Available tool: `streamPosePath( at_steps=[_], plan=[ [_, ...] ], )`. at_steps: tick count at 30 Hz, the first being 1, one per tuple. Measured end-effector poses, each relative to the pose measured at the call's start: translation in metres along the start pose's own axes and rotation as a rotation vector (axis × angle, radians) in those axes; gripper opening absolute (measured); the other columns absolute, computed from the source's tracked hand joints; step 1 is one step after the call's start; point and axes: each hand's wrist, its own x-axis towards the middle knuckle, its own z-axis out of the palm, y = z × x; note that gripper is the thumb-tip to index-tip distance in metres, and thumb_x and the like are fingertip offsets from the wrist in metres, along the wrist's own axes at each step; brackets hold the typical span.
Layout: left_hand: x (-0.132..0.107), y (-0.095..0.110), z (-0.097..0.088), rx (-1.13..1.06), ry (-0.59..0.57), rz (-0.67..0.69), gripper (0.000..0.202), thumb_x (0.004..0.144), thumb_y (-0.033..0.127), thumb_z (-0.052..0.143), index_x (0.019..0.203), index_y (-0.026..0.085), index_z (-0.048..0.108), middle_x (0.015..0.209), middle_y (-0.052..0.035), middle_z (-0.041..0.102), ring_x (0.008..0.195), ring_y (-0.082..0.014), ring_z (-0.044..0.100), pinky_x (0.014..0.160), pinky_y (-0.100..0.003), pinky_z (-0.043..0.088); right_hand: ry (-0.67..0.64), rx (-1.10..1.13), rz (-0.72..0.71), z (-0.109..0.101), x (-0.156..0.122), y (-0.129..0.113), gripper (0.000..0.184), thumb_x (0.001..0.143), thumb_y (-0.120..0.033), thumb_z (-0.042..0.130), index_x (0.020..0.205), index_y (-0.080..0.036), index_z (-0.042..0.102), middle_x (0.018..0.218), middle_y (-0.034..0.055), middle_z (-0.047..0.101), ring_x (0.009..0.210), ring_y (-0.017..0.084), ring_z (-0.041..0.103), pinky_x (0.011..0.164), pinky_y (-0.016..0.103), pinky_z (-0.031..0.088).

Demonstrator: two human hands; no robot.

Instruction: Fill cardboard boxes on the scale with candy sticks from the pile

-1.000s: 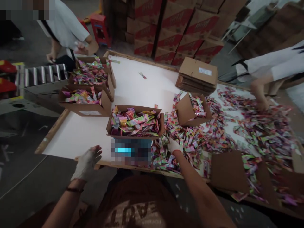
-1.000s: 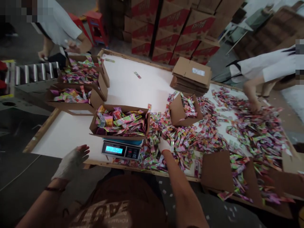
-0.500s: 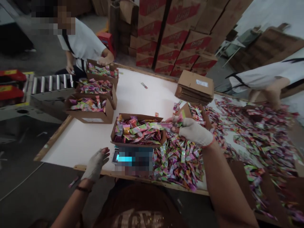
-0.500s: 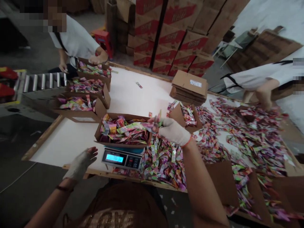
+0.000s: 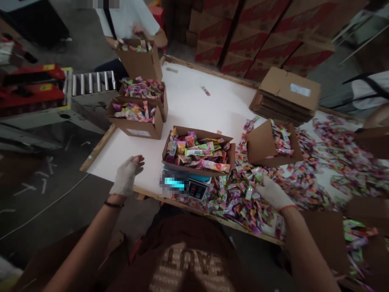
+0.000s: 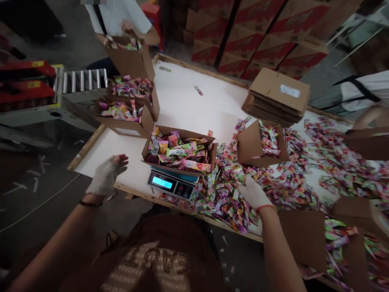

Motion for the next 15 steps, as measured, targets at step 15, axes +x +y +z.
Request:
streamPosePath(
  at_steps=[15],
  plan=[
    [-0.004, 0.098, 0.085, 0.527, -0.292, 0.524, 0.032, 0.089, 0.051, 0.066, 0.082, 0.020, 0.066, 0.074, -0.0020, 0.058, 0.080, -0.0226, 0.057, 0.081, -0.036, 0.048, -0.005, -0.013, -0.014, -0.008, -0.022, -0.031, 0.011, 0.076, -0.027, 0.053, 0.083, -0.025, 0.061, 0.074, 0.0035, 0.069, 0.074, 0.022, 0.062, 0.074, 0.030, 0.048]
  ],
)
